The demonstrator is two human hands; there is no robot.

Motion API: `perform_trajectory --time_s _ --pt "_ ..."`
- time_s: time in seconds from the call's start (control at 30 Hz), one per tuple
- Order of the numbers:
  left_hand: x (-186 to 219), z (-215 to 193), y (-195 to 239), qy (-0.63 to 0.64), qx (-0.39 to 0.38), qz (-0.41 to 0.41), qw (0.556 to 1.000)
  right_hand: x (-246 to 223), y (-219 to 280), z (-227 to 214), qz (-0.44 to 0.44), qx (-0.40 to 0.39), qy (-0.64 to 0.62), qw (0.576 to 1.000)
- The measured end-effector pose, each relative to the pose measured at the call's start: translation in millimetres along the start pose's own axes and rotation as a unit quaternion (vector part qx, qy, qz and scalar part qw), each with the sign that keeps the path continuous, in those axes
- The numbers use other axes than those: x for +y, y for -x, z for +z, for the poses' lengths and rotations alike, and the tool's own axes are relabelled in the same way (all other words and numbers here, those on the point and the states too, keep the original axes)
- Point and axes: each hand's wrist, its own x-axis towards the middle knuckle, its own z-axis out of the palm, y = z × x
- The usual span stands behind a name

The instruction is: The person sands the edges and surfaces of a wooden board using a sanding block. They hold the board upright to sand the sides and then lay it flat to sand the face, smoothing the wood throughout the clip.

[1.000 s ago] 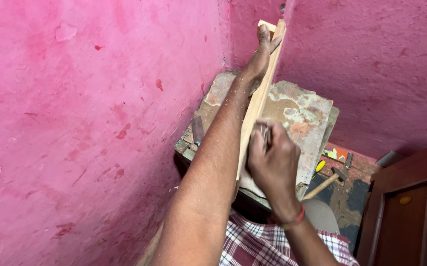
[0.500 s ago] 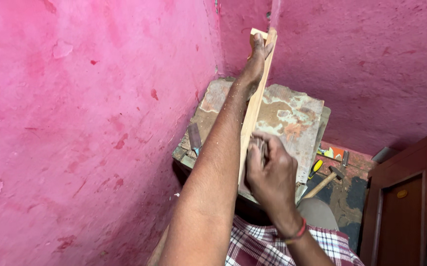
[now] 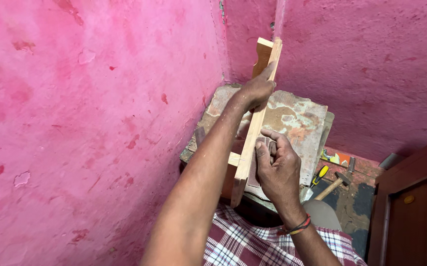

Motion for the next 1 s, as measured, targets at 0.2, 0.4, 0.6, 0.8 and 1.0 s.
perform_trajectory --time_s 0.2,0.4,0.6,0.8,1.0 --pt "12.5 -13.6 69.4 -0.069 -0.05 -0.1 0.991 2.9 1.6 0.3 0.011 0.005 0.01 1.0" --pt "-30.4 -9.9 117.9 -0.167 -0.038 0.023 0.985 4.1 1.5 1.6 -0.06 0.013 0.003 0.998" --pt "-34.5 -1.4 195.3 0.01 0.06 0.016 0.998 -4.3 2.6 2.6 -0.034 0.004 -0.022 0.999" --pt "-41.9 11.3 198.3 0.023 0.176 0.121 0.977 -8.7 14.2 2.0 0.044 -0.023 0.023 0.998" --pt "-44.8 12.8 193.9 0.09 0.157 0.104 0.978 5.8 -8.5 4.0 -0.036 -0.019 0.039 0.998"
